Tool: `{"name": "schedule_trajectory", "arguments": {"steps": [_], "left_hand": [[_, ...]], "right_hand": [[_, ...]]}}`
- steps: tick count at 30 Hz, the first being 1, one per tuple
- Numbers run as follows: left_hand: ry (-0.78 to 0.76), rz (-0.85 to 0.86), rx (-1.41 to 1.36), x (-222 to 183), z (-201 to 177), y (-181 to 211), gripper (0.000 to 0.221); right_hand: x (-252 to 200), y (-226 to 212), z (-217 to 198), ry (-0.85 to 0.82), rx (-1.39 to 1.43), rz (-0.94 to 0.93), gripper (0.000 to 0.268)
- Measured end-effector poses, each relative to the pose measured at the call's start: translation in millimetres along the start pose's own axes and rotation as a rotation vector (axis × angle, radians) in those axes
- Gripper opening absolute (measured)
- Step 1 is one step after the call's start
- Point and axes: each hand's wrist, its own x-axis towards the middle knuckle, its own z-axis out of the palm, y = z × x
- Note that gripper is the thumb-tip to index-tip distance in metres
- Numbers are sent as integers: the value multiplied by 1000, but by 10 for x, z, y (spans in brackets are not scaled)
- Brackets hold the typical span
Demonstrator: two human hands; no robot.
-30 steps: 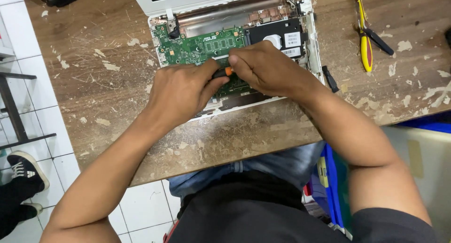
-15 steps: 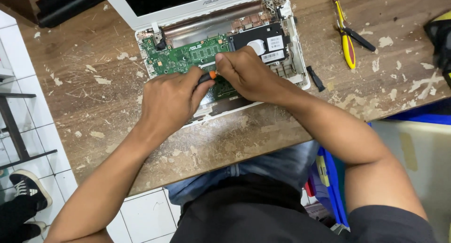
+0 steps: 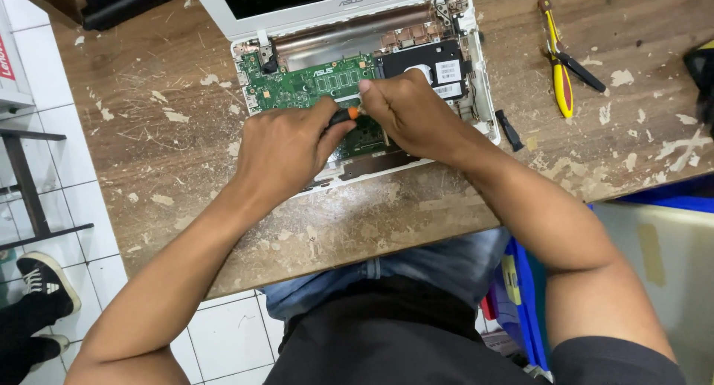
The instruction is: Disassembling the internal components of a laptop using a screwdriver on a repair bench.
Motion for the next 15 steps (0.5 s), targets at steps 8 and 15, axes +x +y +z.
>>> {"name": "schedule_trajectory", "arguments": {"steps": [8, 15], "left_hand": [[70, -35, 115, -12, 73, 83, 26], [-156, -115, -161, 42, -69, 39, 26]], "right_hand": [[5, 19, 32, 69, 79, 92, 58], [11, -45, -22, 25, 129, 87, 58]]}}
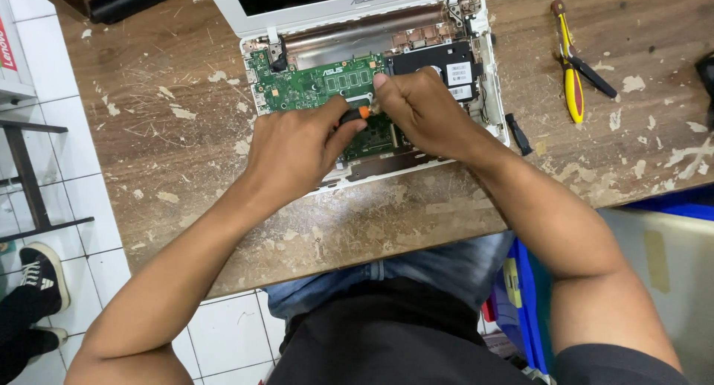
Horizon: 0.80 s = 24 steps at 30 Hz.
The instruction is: Disassembling the internal components of a laptop using a screwdriver on a repair bench.
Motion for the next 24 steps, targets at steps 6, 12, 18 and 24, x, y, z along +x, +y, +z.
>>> {"name": "schedule_trajectory", "arguments": {"steps": [6, 12, 18, 24], "left_hand": [[-55, -77, -151, -6, -57, 73, 22], [30, -16, -63, -18, 71, 5, 29], [116, 14, -54, -69, 76, -18, 30], [247, 66, -93, -101, 122, -114, 36]], "right_hand": [[13, -19, 22, 40, -73, -15, 59], [-62, 66, -87, 72, -72, 319, 57], [-9, -1, -364, 93, 445, 261, 48], [23, -174, -256, -36, 883, 477, 34]]}}
